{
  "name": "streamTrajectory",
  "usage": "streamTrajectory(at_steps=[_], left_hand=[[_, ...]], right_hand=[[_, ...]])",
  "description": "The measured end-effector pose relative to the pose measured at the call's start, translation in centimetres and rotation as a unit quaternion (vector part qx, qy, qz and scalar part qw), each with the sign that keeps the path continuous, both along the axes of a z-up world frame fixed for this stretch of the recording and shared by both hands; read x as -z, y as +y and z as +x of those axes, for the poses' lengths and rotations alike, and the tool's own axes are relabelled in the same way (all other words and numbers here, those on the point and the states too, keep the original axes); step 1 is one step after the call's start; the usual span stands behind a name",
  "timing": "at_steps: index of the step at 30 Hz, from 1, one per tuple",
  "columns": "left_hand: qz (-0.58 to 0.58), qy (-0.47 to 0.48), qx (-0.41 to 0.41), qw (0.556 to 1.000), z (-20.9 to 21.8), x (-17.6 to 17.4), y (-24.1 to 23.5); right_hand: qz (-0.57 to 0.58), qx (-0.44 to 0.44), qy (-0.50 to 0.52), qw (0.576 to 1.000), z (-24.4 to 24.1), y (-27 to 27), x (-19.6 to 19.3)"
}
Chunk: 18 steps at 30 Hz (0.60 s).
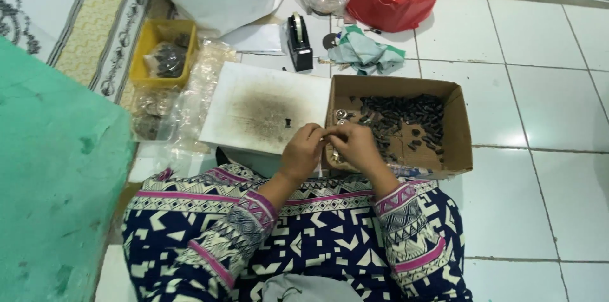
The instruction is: Picking up small metal studs from a box and inserting them into a template board for organization or assembly.
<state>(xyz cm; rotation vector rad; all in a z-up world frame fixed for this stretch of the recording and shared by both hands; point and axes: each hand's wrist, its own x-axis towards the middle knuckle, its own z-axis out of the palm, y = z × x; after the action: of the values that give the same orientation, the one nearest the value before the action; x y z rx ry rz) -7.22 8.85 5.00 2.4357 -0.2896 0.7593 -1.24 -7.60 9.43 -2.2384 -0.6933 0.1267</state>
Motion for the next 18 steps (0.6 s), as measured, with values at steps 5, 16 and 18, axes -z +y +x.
streamTrajectory(at_steps=[5,16,18], left_hand=[[-0.026,0.028,-0.021,0.999,-4.0,-1.4,3.9],[-0.297,0.080,-0.047,0.950,-7.0,-3.0,4.6],[-0.295,0.085,-0.035,0.951,-6.8,-3.3,4.6]], right_hand=[[0.081,-0.019,0.025,0.996,-3.2,3.0,1.0],[0.201,0.059,0.169,0.963,-4.7,5.3,3.0],[0.239,0.079,0.199,0.947,-4.7,5.2,3.3]])
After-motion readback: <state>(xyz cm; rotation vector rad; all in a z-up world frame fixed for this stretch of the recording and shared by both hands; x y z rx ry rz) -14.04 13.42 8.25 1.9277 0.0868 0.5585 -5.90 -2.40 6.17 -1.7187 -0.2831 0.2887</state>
